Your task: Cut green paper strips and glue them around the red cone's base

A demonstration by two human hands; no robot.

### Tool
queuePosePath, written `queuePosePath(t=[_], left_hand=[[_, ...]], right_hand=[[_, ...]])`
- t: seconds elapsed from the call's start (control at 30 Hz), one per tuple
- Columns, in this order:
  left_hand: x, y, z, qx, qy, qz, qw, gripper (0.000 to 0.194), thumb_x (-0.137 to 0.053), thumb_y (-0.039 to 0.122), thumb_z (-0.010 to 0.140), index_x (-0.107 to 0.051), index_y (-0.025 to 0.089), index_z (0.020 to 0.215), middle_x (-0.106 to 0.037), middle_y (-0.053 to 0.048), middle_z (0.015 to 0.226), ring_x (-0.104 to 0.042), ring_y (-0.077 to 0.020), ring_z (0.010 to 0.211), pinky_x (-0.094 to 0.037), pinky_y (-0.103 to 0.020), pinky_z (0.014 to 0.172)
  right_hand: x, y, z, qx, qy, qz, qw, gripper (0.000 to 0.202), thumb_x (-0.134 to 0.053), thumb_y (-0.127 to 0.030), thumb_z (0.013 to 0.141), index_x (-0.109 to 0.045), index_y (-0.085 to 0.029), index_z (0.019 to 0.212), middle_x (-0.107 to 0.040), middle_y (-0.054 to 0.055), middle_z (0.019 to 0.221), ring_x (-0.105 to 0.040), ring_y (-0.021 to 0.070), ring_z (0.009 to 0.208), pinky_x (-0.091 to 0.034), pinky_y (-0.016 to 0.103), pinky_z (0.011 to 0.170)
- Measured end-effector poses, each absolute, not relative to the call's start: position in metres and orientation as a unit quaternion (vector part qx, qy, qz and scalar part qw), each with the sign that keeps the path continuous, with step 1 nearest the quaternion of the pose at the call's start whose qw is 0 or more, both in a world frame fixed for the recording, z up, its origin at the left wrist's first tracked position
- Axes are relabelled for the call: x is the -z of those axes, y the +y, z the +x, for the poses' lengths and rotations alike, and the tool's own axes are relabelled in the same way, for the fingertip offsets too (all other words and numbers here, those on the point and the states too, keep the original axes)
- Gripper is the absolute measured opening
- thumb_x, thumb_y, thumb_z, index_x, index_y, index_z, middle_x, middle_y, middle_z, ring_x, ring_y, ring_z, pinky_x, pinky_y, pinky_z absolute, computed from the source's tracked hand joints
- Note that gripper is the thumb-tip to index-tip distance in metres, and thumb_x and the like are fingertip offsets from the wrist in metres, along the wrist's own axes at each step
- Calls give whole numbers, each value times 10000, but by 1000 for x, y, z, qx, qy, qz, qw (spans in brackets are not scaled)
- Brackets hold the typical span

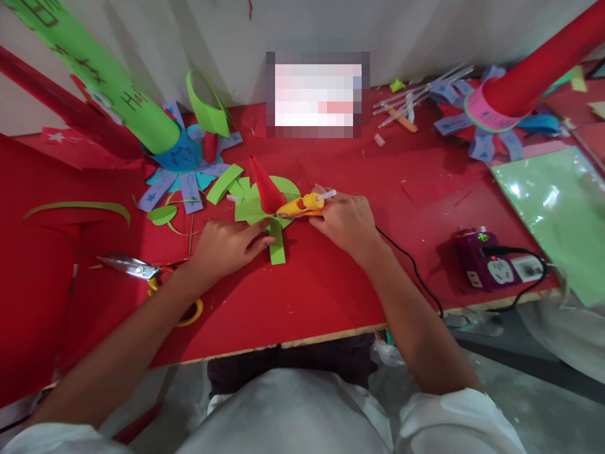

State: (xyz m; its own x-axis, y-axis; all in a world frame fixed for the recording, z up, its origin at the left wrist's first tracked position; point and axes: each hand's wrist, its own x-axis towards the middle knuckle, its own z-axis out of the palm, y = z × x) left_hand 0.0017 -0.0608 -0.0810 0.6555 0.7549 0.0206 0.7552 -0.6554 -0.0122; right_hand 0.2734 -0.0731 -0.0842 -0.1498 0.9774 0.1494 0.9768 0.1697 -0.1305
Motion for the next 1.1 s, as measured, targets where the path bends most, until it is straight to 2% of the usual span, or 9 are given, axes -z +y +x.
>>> queuePosePath(t=[0.13,0.3,0.6,0.87,1.1], left_hand=[[82,-61,1,22,-420,-907,4,546,-402,611,1093,-717,256,1362,-793,-86,768,-733,-251,666,-243,-322,551],[84,-60,0,46,-420,-906,-1,550,-417,610,1089,-711,242,1372,-780,-91,738,-720,-238,648,-281,-315,570],[82,-61,2,22,-426,-904,14,519,-456,596,1085,-699,255,1391,-793,-84,762,-745,-258,676,-189,-336,550],[82,-60,0,46,-402,-914,15,519,-400,583,1103,-742,232,1274,-761,-75,699,-725,-231,644,-209,-336,543],[82,-60,1,28,-405,-914,11,518,-400,573,1102,-762,235,1256,-755,-74,691,-719,-249,652,-213,-340,548]], right_hand=[[83,-73,272,-4,-752,-651,99,331,-635,-347,936,-754,-260,1233,-821,88,990,-714,297,871,-364,358,678],[83,-73,272,-9,-755,-647,104,316,-634,-336,937,-754,-253,1217,-817,85,1035,-713,283,884,-360,353,681],[81,-74,271,-17,-751,-653,97,290,-635,-316,936,-758,-240,1187,-812,98,1029,-709,285,868,-357,357,683],[81,-75,270,-13,-750,-653,102,299,-647,-304,922,-752,-238,1195,-811,92,1012,-696,279,861,-355,353,679],[80,-77,267,-23,-747,-649,141,255,-627,-348,948,-751,-249,1148,-811,89,1107,-712,289,955,-368,349,683]])
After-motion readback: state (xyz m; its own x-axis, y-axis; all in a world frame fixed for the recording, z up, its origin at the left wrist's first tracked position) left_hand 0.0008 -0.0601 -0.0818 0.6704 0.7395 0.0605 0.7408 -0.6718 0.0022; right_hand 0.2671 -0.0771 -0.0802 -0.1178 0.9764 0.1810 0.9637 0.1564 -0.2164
